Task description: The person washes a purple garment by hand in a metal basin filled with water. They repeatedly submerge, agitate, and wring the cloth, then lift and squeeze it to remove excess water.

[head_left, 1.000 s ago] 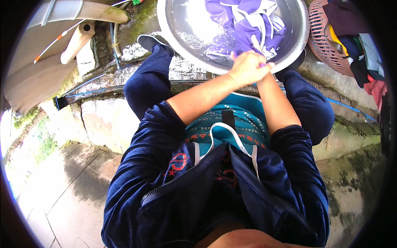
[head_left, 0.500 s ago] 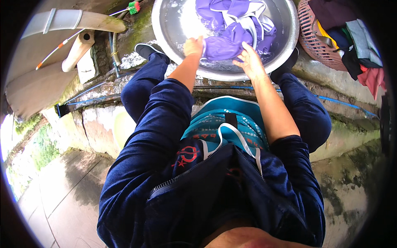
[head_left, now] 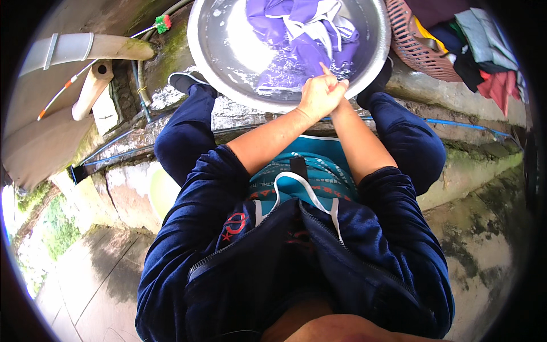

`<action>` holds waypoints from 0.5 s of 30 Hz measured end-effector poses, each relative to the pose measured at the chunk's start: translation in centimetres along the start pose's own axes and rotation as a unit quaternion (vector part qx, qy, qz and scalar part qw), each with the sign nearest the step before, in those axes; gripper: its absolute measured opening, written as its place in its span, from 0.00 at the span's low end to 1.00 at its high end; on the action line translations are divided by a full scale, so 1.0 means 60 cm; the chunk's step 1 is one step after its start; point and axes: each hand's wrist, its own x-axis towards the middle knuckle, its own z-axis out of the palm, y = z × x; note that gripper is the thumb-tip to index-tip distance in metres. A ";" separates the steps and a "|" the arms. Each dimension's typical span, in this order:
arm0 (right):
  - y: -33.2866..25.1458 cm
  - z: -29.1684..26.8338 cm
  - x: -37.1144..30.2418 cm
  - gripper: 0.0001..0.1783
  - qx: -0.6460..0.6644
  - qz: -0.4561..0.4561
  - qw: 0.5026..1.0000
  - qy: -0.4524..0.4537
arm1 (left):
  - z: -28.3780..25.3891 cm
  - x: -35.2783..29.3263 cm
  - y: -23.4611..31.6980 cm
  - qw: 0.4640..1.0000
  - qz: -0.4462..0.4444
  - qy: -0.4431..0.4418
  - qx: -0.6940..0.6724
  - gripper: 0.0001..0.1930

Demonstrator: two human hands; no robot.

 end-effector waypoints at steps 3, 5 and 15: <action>0.007 0.034 -0.010 0.20 0.171 0.026 0.984 -0.031 | -0.019 0.021 -0.001 0.971 0.165 0.090 0.150 0.16; 0.002 0.090 -0.028 0.20 0.137 0.032 0.989 0.052 | -0.055 0.066 -0.041 0.974 -0.041 0.118 0.190 0.18; -0.045 0.183 -0.081 0.47 -0.229 0.116 0.966 -0.024 | -0.282 0.147 -0.206 0.882 -0.196 0.154 0.400 0.30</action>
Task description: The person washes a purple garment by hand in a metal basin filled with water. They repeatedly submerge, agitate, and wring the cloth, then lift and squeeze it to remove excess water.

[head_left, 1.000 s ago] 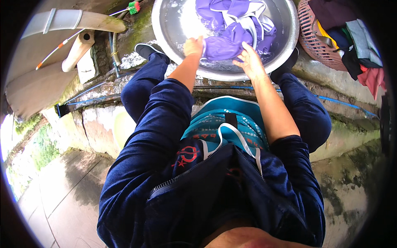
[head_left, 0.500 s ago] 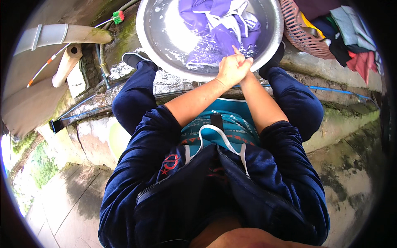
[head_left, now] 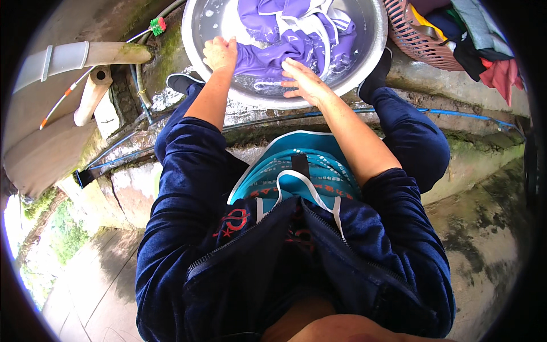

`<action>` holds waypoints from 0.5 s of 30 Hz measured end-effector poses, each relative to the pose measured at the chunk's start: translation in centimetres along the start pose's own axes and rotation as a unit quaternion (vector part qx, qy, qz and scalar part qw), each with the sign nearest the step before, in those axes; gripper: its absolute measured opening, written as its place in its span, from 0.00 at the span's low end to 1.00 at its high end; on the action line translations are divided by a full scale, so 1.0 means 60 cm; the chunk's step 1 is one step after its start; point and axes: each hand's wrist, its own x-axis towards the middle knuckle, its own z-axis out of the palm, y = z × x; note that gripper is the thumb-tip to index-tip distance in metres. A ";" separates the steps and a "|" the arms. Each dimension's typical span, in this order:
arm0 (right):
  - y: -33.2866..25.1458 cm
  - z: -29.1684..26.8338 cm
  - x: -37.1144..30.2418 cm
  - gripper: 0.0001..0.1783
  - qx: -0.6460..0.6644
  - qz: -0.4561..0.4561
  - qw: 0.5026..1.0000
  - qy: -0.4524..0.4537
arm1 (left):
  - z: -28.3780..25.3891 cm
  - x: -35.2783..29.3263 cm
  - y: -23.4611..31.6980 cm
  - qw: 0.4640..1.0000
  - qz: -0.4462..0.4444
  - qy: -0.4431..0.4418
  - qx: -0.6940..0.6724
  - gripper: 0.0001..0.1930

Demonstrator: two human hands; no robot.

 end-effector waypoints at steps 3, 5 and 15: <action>0.023 -0.009 0.015 0.47 -0.025 0.032 0.998 0.057 | 0.045 -0.016 0.014 0.997 0.031 -0.075 -0.018 0.40; 0.032 -0.023 0.026 0.47 0.053 0.039 0.991 0.116 | 0.083 -0.036 0.038 0.973 0.056 -0.211 -0.069 0.46; 0.044 -0.071 0.052 0.38 0.124 0.038 0.980 0.149 | 0.209 -0.042 -0.016 0.904 0.073 -0.371 0.199 0.31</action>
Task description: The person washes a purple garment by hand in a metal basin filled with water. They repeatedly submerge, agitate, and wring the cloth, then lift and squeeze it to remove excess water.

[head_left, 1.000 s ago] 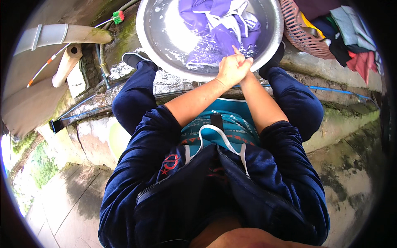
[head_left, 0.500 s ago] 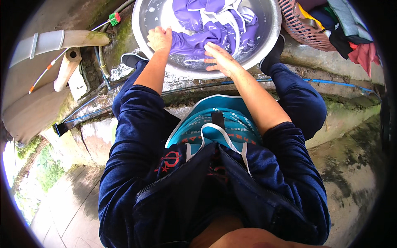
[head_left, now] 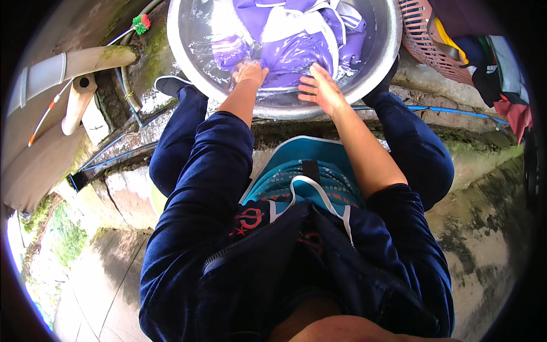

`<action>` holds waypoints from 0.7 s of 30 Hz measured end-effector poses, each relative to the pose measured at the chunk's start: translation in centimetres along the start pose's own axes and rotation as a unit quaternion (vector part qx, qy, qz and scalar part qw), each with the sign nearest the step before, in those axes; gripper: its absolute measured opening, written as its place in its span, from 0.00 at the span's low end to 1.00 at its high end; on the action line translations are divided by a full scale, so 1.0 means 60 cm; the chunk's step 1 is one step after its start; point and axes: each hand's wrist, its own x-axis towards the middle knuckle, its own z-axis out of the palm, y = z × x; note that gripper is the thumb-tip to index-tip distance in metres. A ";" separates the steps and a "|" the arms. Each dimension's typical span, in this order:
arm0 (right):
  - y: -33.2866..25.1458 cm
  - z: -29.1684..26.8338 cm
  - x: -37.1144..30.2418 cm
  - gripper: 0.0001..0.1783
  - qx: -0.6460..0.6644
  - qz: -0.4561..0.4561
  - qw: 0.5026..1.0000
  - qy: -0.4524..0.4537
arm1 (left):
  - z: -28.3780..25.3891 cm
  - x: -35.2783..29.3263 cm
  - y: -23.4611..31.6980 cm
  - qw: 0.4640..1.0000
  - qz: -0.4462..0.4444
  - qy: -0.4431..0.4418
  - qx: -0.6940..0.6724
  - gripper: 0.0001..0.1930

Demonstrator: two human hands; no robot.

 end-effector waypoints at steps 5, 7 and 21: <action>-0.001 0.003 0.006 0.40 -0.011 0.014 0.999 -0.026 | 0.020 0.034 -0.038 0.947 -0.071 0.027 -0.312 0.23; 0.000 0.006 0.010 0.42 0.000 0.016 0.999 -0.043 | 0.013 0.004 -0.042 0.800 -0.096 0.085 -0.586 0.22; -0.038 0.010 0.019 0.41 0.147 -0.059 0.962 -0.221 | -0.183 -0.358 0.131 0.739 0.514 0.228 -0.372 0.09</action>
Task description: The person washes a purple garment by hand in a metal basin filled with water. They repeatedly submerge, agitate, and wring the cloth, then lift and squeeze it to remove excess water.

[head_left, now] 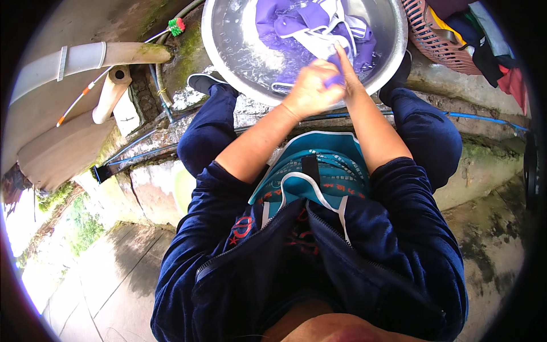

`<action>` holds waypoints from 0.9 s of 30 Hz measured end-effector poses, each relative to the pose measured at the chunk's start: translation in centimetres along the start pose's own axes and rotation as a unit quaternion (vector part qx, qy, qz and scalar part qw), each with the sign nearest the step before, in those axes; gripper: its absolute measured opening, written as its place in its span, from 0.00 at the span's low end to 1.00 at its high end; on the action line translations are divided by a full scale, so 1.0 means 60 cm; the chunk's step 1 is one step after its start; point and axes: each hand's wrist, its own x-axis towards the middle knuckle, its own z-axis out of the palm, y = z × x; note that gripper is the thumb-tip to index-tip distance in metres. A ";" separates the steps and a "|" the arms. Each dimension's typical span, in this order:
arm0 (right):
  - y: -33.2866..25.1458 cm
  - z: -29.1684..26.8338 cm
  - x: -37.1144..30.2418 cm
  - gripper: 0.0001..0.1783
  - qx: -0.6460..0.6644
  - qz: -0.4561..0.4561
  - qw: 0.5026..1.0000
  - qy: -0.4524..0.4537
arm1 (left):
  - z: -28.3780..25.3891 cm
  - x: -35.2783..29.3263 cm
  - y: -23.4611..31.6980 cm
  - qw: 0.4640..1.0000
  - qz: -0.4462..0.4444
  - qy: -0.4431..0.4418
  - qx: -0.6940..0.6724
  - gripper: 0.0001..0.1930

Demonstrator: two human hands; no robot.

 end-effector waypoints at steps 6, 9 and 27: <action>0.042 -0.049 0.039 0.22 0.075 -0.108 0.987 -0.097 | 0.074 0.043 -0.037 0.940 0.125 0.176 0.263 0.08; 0.014 -0.002 0.062 0.21 0.096 -0.038 0.990 0.093 | 0.022 0.075 -0.125 0.920 0.048 0.210 0.326 0.12; -0.043 -0.027 -0.004 0.32 -0.182 -0.040 0.933 0.308 | -0.122 -0.041 -0.272 0.764 -0.539 -0.092 0.342 0.37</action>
